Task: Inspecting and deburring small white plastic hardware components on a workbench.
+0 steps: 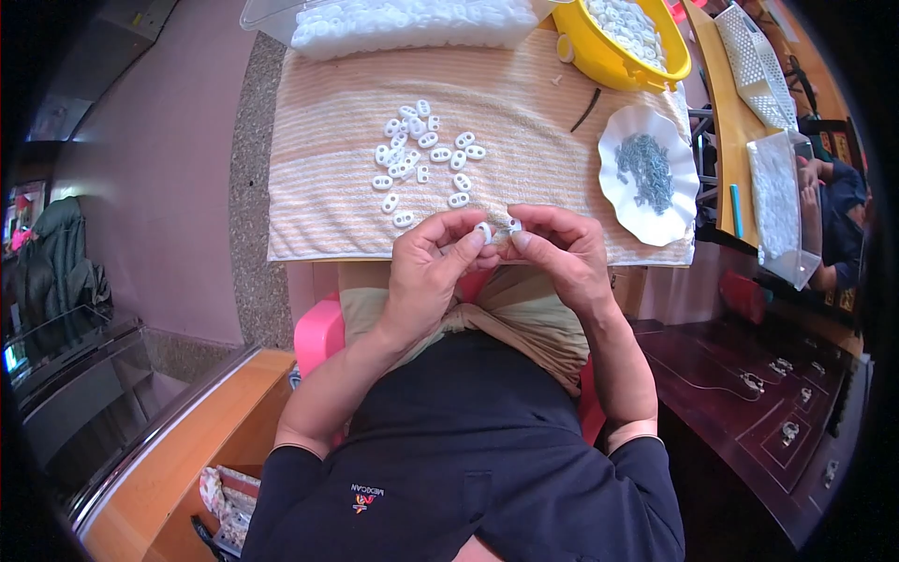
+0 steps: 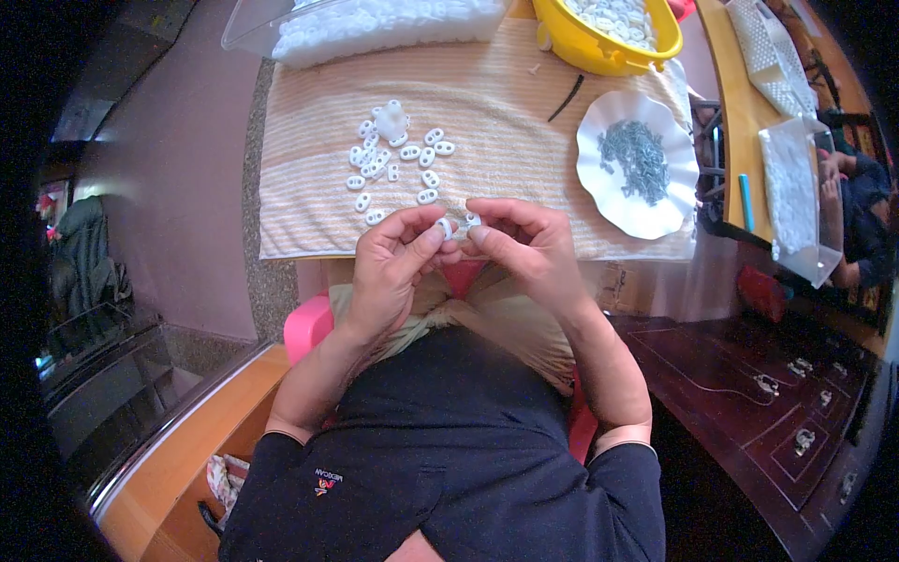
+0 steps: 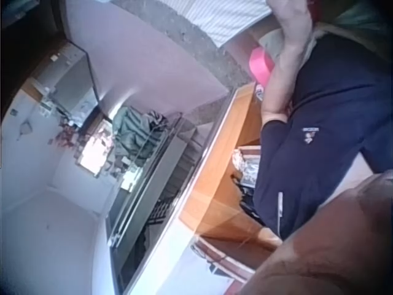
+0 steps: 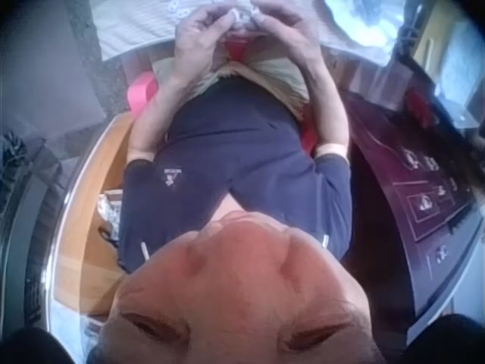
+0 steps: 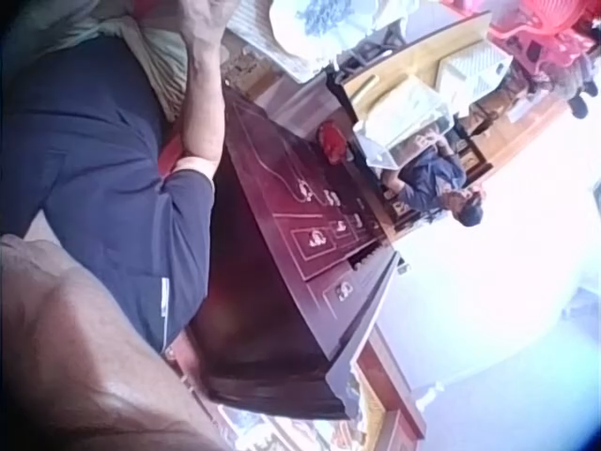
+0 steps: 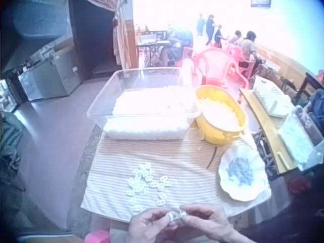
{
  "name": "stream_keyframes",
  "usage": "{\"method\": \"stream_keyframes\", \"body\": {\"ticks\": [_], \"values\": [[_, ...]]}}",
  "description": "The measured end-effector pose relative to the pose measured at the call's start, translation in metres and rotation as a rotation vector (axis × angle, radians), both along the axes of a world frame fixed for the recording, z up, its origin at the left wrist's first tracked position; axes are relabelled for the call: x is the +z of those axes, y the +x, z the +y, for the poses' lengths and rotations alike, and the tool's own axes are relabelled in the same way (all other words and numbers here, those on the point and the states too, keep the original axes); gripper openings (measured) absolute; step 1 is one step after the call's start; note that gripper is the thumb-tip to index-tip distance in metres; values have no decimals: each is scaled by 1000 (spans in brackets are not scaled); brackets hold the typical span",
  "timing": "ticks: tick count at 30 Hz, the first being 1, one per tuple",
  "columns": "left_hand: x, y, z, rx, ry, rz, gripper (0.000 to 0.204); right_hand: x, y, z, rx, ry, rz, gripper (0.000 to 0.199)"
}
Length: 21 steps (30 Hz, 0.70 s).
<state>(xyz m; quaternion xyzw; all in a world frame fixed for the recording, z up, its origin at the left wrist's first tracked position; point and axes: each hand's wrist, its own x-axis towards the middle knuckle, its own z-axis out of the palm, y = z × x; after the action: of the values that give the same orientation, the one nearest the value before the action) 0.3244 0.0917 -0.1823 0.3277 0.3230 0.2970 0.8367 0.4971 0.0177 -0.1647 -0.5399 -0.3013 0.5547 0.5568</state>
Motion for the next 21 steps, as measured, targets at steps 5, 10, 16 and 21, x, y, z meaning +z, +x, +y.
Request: {"method": "stream_keyframes", "body": {"ticks": [5,10,16,21], "values": [[-1,-1,0,-19,26,12,31,-3,3,-1,11,19,20,28],[-1,-1,0,-27,48,21,34,-4,1,-1,-35,2,-50,26],[1,-2,1,-44,50,19,34,-7,2,-2,-33,-16,-75,25],[3,-2,1,-58,89,53,33,-4,-1,-1,-55,15,0,26]]}}
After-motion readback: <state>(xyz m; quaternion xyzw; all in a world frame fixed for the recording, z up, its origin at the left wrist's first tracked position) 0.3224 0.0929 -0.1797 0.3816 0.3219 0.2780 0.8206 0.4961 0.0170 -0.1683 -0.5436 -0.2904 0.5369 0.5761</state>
